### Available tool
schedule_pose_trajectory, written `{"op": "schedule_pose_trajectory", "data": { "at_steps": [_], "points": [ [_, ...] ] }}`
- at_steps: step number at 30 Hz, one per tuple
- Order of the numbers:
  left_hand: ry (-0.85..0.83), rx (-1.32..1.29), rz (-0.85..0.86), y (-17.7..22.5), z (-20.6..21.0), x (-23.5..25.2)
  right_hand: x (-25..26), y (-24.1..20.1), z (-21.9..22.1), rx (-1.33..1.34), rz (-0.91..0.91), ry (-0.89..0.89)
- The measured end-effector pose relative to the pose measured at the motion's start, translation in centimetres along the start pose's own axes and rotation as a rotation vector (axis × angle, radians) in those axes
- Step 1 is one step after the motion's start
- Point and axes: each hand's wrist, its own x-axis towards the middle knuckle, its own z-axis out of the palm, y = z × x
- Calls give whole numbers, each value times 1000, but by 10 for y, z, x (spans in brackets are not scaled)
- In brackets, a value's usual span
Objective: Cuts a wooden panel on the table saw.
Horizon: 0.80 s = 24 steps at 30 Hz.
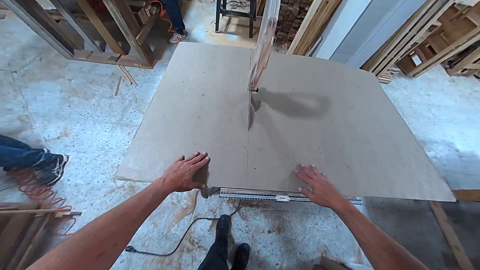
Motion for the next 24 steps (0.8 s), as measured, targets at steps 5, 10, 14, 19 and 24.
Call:
{"op": "schedule_pose_trajectory", "data": {
  "at_steps": [5,10,14,19,24],
  "points": [
    [-2,2,2,-9,-4,14,13,1,-8,0,11,15],
    [-3,5,-4,-13,-13,25,25,4,-13,-9,5,45],
    [10,-19,3,-16,-19,33,35,9,-14,8,-18,85],
    [21,4,9,-24,-22,46,48,13,-21,1,-20,86],
    [17,2,12,-29,-32,59,62,21,-24,-3,-32,111]
  ]
}}
